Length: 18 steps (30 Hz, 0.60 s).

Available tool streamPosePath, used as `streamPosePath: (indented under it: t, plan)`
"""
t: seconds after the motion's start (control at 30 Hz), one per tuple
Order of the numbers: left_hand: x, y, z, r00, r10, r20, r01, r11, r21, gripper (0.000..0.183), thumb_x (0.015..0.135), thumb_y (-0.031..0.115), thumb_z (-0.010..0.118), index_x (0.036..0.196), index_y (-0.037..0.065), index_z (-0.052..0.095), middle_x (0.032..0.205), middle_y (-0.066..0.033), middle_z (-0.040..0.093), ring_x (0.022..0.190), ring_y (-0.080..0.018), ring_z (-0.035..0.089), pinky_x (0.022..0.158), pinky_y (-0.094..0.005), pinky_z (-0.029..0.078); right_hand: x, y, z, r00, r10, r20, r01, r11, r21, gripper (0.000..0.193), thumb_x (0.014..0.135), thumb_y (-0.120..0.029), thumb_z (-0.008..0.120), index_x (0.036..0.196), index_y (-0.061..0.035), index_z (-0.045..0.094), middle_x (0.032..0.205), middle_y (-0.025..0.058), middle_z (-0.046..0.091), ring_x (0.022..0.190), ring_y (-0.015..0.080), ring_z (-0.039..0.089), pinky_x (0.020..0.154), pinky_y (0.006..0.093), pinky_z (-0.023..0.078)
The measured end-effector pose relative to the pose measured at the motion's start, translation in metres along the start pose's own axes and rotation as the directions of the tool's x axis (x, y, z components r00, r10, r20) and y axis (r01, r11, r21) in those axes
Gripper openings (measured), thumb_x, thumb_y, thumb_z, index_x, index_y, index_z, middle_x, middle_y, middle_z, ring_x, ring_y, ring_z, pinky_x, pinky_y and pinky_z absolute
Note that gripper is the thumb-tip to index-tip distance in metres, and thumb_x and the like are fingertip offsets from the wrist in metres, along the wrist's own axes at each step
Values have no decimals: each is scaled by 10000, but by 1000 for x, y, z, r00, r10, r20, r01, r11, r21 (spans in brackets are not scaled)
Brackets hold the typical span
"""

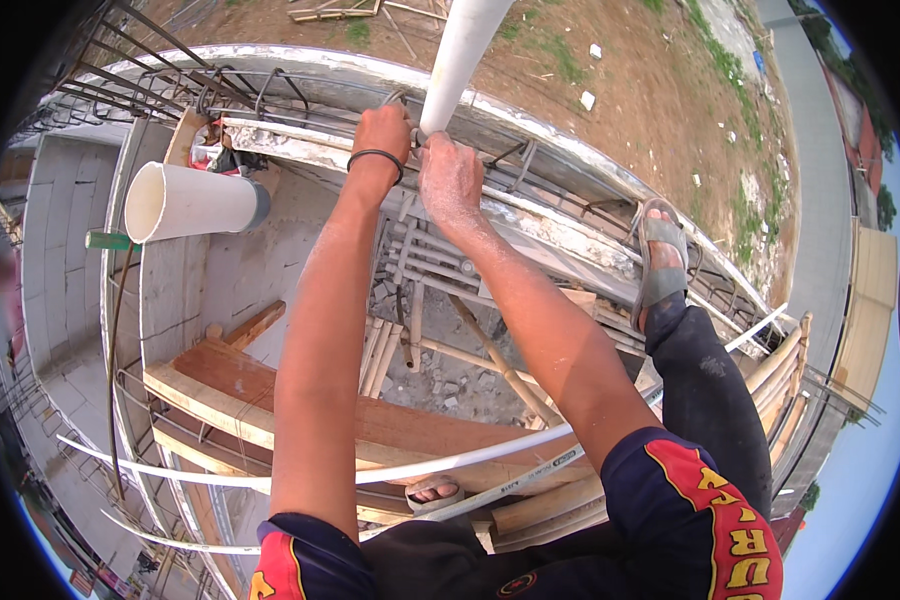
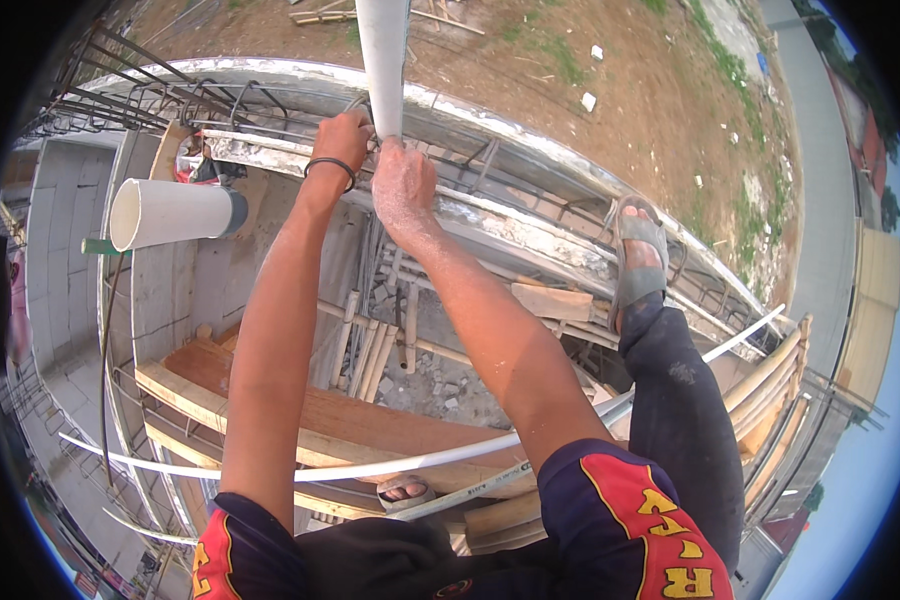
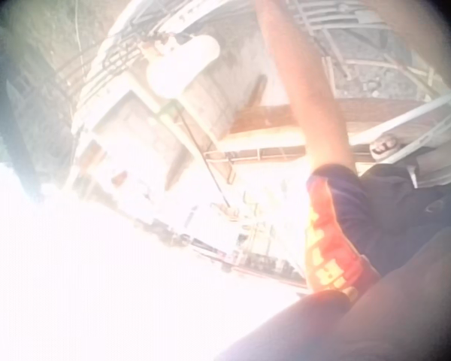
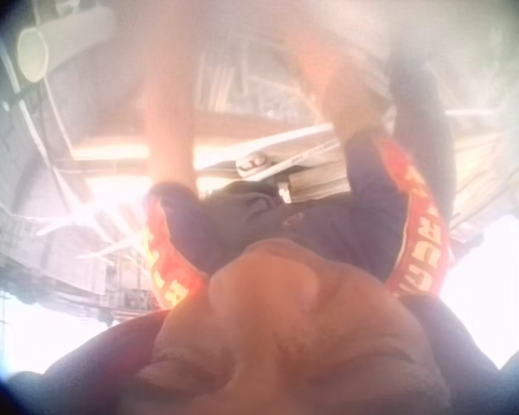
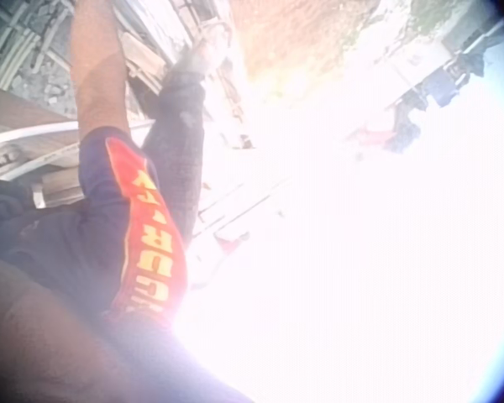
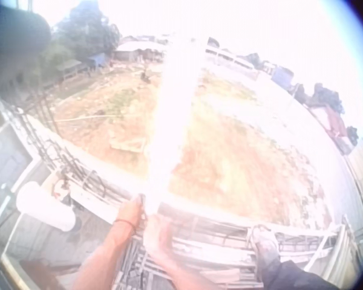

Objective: The person secures a white PVC pipe to a metal frame using zip ties. They wrap the zip ties around the pipe and frame, pull them tight, and adjust the pipe's position. The person then handles additional PVC pipes and zip ties, preparing for further installation.

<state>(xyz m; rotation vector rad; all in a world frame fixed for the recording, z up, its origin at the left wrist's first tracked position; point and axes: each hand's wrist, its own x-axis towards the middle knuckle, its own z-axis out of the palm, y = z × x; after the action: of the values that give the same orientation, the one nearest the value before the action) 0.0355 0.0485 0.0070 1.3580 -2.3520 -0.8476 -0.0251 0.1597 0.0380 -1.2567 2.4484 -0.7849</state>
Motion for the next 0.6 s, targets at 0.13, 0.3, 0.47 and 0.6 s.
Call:
streamPosePath:
  t: [0.13, 0.3, 0.47, 0.6]
  plan:
    - [-2, 2, -1, 997, 74, 16, -75, 995, 65, 161, 825, 147, 593, 826, -8, 638, 842, -268, 640, 848, -451, 613, 763, -508, 477, -6, 12, 6, 981, -117, -156, 148, 968, 205, 109, 854, -119, 618, 845, -11, 613, 756, 205, 647, 755, 404, 638, 685, 485, 486]
    - [-5, -3, 13, 975, 140, -173, -135, 990, 45, 149, 815, 113, 587, 782, -32, 599, 827, -255, 633, 812, -439, 610, 731, -515, 471, 1, 21, -4, 983, -171, -71, 183, 956, 227, 99, 839, -103, 629, 832, -6, 612, 763, 202, 652, 757, 387, 645, 696, 467, 493]
    - [-25, 0, 22, 915, 275, -295, -268, 961, 63, 77, 811, 44, 556, 779, -12, 513, 823, -209, 573, 834, -411, 554, 729, -500, 439, 10, 17, -9, 989, 147, 9, -144, 950, 278, 154, 860, -135, 632, 879, 12, 670, 723, 149, 671, 694, 259, 667, 659, 382, 505]
    - [-28, -1, 24, 891, 332, -310, -323, 943, 82, 65, 807, 26, 553, 778, 10, 498, 823, -194, 556, 843, -403, 538, 735, -487, 436, 17, 14, -2, 944, 323, 68, -324, 869, 373, 176, 866, -147, 642, 876, 22, 686, 710, 115, 682, 696, 182, 669, 645, 351, 505]
